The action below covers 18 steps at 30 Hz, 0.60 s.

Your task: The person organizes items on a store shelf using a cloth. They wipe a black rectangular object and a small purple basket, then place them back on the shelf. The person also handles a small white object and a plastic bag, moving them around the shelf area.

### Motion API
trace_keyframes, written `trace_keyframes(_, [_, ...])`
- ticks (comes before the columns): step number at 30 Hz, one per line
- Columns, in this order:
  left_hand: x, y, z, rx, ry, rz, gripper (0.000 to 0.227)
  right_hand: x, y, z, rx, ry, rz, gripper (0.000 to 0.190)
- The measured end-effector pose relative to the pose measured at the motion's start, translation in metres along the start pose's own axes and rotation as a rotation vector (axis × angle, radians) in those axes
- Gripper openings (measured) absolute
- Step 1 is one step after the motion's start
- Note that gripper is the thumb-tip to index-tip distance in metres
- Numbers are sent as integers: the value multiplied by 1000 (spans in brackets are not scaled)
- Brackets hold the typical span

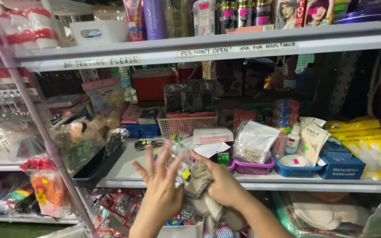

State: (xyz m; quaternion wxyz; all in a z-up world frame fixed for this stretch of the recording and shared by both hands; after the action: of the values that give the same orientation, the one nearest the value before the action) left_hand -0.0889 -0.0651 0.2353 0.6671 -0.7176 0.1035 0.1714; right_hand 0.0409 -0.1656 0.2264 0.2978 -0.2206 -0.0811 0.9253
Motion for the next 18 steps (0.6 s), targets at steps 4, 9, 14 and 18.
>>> trace_keyframes(4, [9, -1, -5, 198, -207, 126, 100, -7, -9, -17, -107, 161, 48, 85])
trace_keyframes(9, [42, 0, 35, -67, 90, 315, 79, -15, -14, -9, -206, 100, -51, 70])
trace_keyframes(14, [92, 15, 187, -664, 428, -205, 57, -6, -6, -58, -209, 402, -111, 87])
trace_keyframes(18, [93, 22, 298, -891, 186, -553, 73, 26, 31, -188, -274, 499, -100, 86])
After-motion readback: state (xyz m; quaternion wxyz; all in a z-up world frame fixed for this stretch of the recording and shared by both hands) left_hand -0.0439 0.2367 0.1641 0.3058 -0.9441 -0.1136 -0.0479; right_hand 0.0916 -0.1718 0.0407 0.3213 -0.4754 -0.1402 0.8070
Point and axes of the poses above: each hand's wrist, its own y-axis away from the middle knuckle, its own x-axis out of the palm, z = x × y, the point moved 5 cm from there along -y, towards the middle knuckle, and after that the axes turned 6 degrees about -y, right-handed, at the moved point
